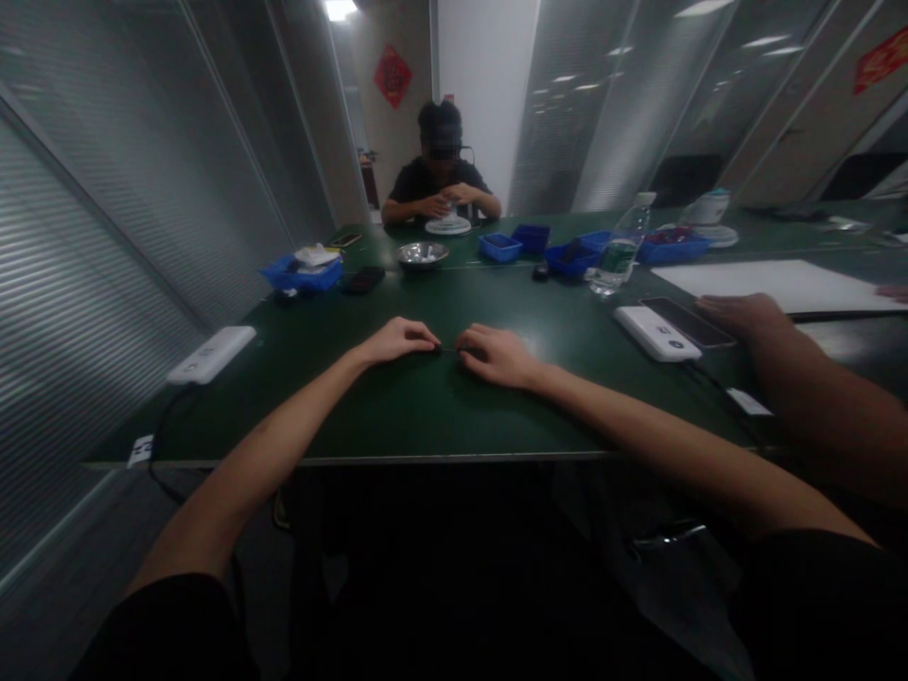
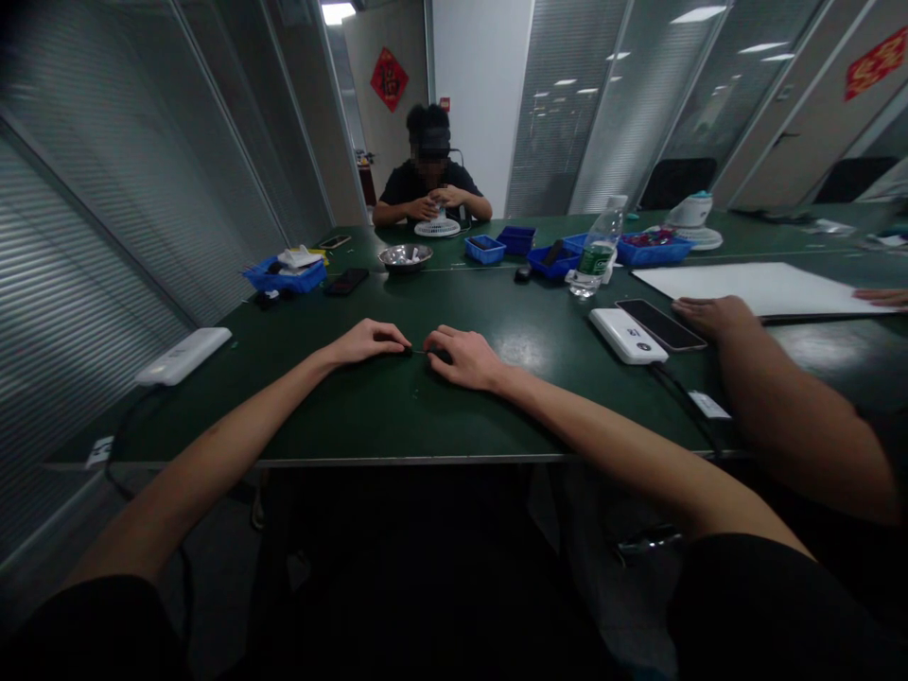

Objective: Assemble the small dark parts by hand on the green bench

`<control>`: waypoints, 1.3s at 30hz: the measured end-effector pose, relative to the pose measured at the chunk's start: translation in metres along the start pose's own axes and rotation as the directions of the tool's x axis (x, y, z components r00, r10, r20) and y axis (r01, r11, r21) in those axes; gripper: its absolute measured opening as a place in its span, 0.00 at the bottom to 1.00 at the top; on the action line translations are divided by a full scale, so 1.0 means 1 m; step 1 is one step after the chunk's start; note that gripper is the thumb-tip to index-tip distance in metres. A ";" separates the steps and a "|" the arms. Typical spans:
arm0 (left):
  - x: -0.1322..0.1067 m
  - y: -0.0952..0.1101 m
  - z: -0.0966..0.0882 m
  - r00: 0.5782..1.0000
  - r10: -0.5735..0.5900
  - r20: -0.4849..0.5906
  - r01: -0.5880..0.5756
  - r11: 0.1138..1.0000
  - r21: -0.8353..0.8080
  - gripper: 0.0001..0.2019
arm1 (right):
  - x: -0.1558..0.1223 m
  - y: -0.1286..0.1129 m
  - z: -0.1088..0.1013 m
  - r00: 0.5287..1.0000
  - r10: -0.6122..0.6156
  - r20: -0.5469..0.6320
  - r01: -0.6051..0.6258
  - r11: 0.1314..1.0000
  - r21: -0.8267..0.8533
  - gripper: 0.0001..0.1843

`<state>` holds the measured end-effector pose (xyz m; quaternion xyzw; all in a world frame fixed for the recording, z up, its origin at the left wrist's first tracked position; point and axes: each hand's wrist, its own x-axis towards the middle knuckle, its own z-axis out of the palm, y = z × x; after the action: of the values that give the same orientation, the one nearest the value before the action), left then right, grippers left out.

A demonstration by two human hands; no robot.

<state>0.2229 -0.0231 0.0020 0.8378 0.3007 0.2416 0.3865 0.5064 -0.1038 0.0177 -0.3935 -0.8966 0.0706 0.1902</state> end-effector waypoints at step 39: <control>0.003 0.003 0.010 0.999 0.016 0.046 -0.018 0.998 0.052 0.18 | 0.002 0.009 0.012 0.988 -0.154 -0.033 0.154 0.988 0.022 0.14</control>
<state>0.2323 -0.0274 -0.0010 0.8555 0.2909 0.2178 0.3689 0.5065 -0.0965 0.0046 -0.3218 -0.9204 0.0604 0.2137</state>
